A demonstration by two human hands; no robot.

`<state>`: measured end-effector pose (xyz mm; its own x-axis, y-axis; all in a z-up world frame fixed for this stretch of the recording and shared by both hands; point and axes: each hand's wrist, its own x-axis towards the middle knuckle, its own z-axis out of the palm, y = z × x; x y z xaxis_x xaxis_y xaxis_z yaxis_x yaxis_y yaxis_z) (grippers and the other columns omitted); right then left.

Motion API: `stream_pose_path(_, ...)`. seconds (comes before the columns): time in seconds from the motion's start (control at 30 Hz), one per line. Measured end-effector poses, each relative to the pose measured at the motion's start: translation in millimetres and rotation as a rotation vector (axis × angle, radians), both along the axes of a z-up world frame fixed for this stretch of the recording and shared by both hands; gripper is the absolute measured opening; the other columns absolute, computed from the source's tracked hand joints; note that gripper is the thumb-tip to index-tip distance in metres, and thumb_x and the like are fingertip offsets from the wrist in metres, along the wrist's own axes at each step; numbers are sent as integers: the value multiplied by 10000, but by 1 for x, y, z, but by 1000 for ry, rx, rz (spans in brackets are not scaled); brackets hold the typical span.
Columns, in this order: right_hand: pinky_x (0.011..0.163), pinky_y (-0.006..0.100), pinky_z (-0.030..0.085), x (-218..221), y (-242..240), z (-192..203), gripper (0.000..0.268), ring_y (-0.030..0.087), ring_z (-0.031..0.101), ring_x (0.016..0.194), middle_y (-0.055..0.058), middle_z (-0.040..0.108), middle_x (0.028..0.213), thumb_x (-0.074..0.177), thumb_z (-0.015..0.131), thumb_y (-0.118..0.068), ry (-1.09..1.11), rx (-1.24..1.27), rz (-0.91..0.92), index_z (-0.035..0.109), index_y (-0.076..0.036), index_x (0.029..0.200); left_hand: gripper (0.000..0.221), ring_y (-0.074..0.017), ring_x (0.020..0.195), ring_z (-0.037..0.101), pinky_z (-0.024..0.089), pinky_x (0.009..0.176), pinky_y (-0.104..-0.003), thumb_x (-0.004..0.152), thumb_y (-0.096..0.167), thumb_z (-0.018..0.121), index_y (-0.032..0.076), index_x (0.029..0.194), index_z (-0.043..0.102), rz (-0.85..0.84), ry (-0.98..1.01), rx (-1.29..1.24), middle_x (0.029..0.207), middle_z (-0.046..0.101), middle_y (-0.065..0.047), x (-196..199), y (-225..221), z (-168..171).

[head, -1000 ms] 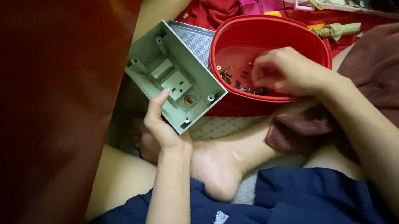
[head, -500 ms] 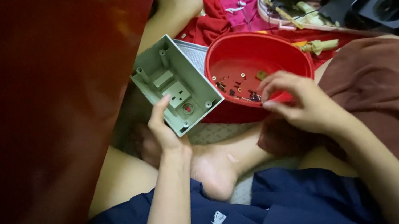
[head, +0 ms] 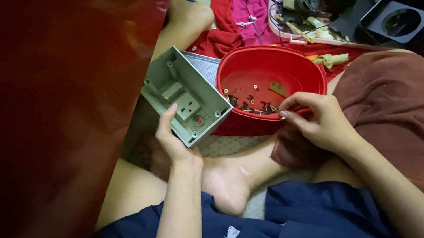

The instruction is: Assembling electrical switches and a speaker into a plastic enclosure using a screwdriver.

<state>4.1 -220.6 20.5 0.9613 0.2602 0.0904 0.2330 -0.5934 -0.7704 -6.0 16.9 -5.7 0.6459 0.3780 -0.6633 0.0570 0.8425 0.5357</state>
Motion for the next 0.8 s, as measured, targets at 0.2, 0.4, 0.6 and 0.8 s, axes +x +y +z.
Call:
stream_pose_path(0.2, 693, 353, 519, 1, 4, 1, 101, 220, 661, 739, 95, 670, 730, 743, 675, -69, 16, -8, -24, 677, -84, 843, 507, -214, 767, 608, 540, 612, -314, 569, 268, 722, 71, 1022, 609, 16, -8, 8, 859, 608, -105, 1, 1, -3)
stream_pose_path(0.4, 721, 351, 497, 9, 7, 2, 87, 203, 648, 743, 93, 667, 723, 825, 600, -72, 77, 11, -75, 673, -88, 870, 524, -218, 795, 592, 533, 641, -322, 560, 252, 730, 63, 1030, 598, 33, 20, 3, 869, 591, -105, 6, 2, -6)
stream_pose_path(0.6, 754, 340, 484, 4, 3, 16, 114, 158, 615, 786, 96, 680, 777, 803, 620, -107, 141, 68, -50, 679, -71, 893, 503, -222, 767, 601, 539, 607, -325, 550, 214, 735, 54, 1008, 603, 83, 31, -13, 856, 600, -120, 3, -1, 0)
stream_pose_path(0.8, 714, 317, 499, -2, -4, 14, 145, 193, 669, 761, 44, 698, 766, 643, 759, -100, -47, -32, 39, 711, -117, 779, 522, -213, 778, 589, 535, 629, -323, 546, 235, 732, 70, 1024, 600, 60, 15, -7, 857, 591, -107, 2, -2, 5)
